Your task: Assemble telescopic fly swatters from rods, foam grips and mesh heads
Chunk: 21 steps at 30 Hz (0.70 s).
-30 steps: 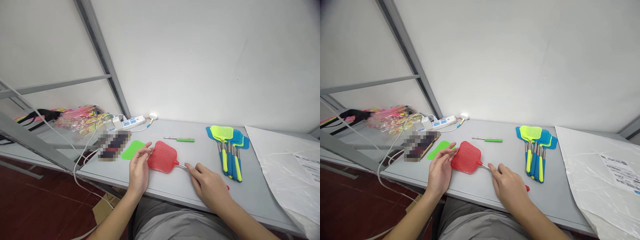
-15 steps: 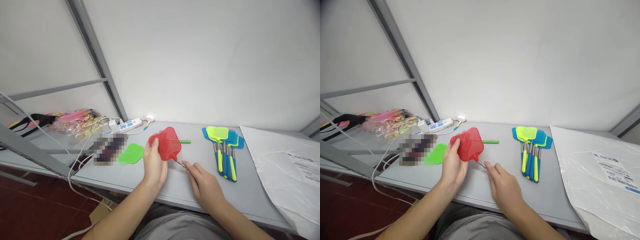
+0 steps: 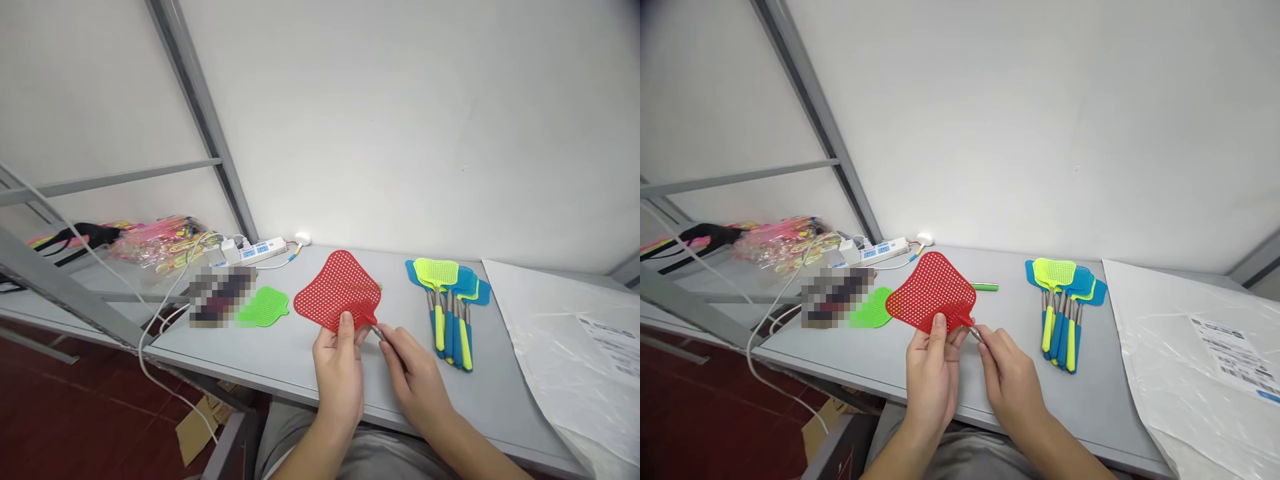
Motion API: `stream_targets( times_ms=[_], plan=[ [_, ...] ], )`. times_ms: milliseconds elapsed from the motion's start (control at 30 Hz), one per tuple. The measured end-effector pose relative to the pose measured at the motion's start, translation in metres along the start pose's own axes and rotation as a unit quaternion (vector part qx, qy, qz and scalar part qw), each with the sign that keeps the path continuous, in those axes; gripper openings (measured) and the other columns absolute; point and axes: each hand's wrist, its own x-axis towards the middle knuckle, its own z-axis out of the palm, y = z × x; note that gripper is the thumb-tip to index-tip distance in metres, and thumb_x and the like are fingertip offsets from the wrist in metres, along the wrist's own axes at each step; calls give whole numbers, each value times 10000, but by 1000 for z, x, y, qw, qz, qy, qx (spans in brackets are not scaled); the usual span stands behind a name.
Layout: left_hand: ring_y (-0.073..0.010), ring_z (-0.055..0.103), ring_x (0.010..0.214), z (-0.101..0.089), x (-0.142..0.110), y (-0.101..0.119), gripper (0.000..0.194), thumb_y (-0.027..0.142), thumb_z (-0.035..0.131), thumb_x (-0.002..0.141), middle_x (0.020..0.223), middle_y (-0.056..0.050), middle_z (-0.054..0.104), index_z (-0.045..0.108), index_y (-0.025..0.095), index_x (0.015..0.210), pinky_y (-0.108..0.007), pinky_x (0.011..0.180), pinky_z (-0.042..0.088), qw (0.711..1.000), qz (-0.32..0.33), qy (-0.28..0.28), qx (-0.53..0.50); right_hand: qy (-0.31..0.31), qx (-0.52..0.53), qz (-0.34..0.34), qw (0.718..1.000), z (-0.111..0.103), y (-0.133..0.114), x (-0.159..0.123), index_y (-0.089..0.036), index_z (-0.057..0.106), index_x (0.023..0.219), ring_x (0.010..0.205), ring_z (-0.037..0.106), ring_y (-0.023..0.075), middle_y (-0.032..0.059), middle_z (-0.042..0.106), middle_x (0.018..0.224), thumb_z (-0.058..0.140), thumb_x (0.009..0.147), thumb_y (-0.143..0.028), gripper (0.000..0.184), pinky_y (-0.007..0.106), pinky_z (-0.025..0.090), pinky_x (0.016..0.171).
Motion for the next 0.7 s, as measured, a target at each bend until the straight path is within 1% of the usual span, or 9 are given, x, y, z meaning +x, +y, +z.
stream_targets(
  times_ms=[67, 167, 267, 333, 500, 700],
  plan=[
    [-204, 671, 978, -6, 0, 2, 213, 345, 659, 876, 1026, -97, 709, 678, 145, 947, -335, 896, 517, 1000, 11, 14, 11, -12, -1, -6, 1000, 1, -2, -1, -243, 535, 1250, 783, 590, 159, 27, 584, 874, 398, 992, -219, 293, 274, 473, 684],
    [-197, 684, 967, -9, 5, 8, 212, 354, 637, 892, 1016, -79, 711, 658, 168, 991, -350, 899, 523, 999, 11, 47, -21, -30, -8, -6, 1000, 3, -4, -2, -270, 523, 1265, 758, 582, 151, 15, 567, 866, 397, 993, -216, 305, 272, 460, 664],
    [-229, 713, 918, -10, 9, 15, 235, 380, 626, 896, 980, -74, 720, 619, 195, 1042, -408, 850, 548, 997, -11, 61, -54, -33, -7, -3, 999, 3, -5, -3, -281, 509, 1278, 747, 575, 146, 9, 557, 859, 390, 995, -213, 315, 270, 452, 656],
    [-239, 719, 915, -10, 9, 17, 259, 389, 632, 891, 984, -73, 720, 596, 210, 1075, -415, 837, 554, 996, -16, 67, -60, -34, -9, -3, 999, 3, -5, -3, -280, 508, 1280, 750, 574, 148, 12, 556, 858, 390, 994, -210, 317, 270, 450, 653],
    [-225, 721, 914, -11, 4, 12, 281, 406, 622, 896, 977, -65, 721, 567, 229, 1108, -384, 830, 553, 996, -28, 62, -59, -32, -29, -15, 999, 4, -4, -2, -263, 521, 1271, 698, 559, 151, 16, 545, 822, 394, 990, -209, 314, 269, 443, 617],
    [-204, 724, 866, -14, 5, 9, 274, 405, 630, 890, 938, -61, 719, 589, 208, 1076, -368, 821, 556, 998, -14, 44, -31, -33, -55, -33, 997, 3, -2, -4, -242, 525, 1277, 694, 564, 151, 23, 552, 823, 398, 988, -212, 318, 262, 455, 617]
  ],
)
